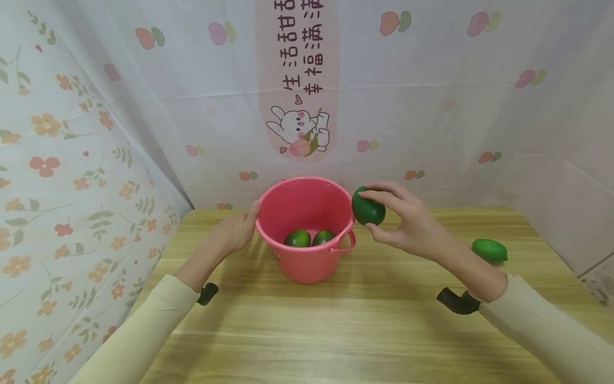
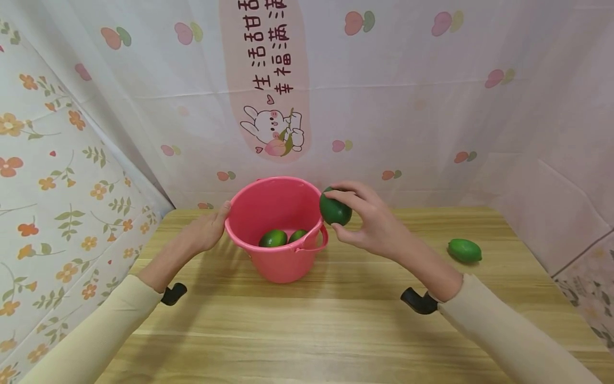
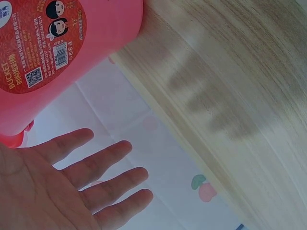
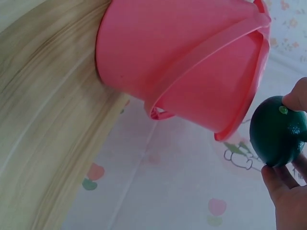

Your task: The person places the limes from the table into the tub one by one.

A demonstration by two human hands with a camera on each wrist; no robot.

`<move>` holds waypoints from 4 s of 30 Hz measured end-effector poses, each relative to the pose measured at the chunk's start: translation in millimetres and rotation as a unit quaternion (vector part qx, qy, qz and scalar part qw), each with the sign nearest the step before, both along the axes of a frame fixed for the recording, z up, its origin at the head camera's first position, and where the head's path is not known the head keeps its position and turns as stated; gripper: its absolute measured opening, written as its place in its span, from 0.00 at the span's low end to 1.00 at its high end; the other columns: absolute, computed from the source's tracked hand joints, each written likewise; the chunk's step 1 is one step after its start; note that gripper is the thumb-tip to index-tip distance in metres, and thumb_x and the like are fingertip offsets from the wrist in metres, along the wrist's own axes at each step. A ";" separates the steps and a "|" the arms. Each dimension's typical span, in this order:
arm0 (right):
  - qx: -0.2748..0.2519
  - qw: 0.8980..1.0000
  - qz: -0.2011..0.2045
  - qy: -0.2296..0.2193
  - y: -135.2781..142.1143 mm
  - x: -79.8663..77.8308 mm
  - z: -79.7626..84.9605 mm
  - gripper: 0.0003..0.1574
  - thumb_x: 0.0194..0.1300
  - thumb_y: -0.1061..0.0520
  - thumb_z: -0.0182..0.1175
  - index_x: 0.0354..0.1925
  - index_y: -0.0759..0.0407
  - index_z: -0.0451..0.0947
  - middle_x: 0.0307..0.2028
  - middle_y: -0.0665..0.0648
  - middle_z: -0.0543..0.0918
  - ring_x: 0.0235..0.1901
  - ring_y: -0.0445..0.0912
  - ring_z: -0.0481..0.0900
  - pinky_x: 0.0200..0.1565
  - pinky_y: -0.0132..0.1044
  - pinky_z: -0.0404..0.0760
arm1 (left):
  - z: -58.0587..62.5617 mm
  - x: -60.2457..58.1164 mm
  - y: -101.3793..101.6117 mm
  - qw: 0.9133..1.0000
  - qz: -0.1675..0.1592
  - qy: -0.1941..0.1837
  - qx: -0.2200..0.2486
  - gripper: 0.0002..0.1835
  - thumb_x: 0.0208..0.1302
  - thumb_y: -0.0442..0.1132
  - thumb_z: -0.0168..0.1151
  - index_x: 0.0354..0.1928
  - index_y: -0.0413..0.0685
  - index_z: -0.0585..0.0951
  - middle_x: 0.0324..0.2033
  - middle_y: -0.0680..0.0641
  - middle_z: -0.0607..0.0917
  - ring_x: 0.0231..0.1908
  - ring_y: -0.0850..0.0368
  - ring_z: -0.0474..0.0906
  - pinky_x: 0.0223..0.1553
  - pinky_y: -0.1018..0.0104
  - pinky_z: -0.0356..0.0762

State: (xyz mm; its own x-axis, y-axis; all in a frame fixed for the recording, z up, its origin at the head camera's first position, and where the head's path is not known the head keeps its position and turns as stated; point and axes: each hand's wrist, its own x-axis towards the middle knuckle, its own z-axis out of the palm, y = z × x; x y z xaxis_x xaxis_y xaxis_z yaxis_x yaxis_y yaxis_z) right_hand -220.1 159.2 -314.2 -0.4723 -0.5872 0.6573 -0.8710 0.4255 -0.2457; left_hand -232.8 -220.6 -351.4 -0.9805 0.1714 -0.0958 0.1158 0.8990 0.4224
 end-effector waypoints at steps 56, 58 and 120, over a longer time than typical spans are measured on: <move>-0.013 0.999 -0.002 -0.040 -18.6 -22.1 -6.1 0.30 0.53 0.62 0.68 0.56 0.53 0.75 0.54 0.47 0.74 0.54 0.43 0.70 0.49 0.41 0.75 | 0.2 -0.6 0.7 1.000 0.003 -0.002 -0.004 0.46 0.65 0.68 0.11 0.65 0.49 0.68 0.59 0.41 0.72 0.55 0.40 0.69 0.53 0.40 0.62; -0.010 0.999 -0.009 -0.036 -9.9 -21.4 -8.6 0.29 0.53 0.62 0.68 0.55 0.54 0.76 0.53 0.48 0.75 0.54 0.43 0.70 0.50 0.42 0.74 | 0.8 -0.2 1.1 1.000 0.003 -0.003 -0.003 0.46 0.65 0.68 0.11 0.66 0.49 0.68 0.60 0.41 0.71 0.55 0.39 0.69 0.54 0.40 0.61; 0.067 0.987 -0.142 -0.027 138.3 17.6 -48.7 0.34 0.43 0.68 0.71 0.52 0.59 0.76 0.50 0.56 0.77 0.46 0.50 0.75 0.47 0.16 0.62 | -0.9 0.9 2.1 1.000 -0.001 -0.010 0.002 0.44 0.66 0.67 0.12 0.68 0.48 0.64 0.61 0.40 0.69 0.56 0.38 0.67 0.54 0.38 0.61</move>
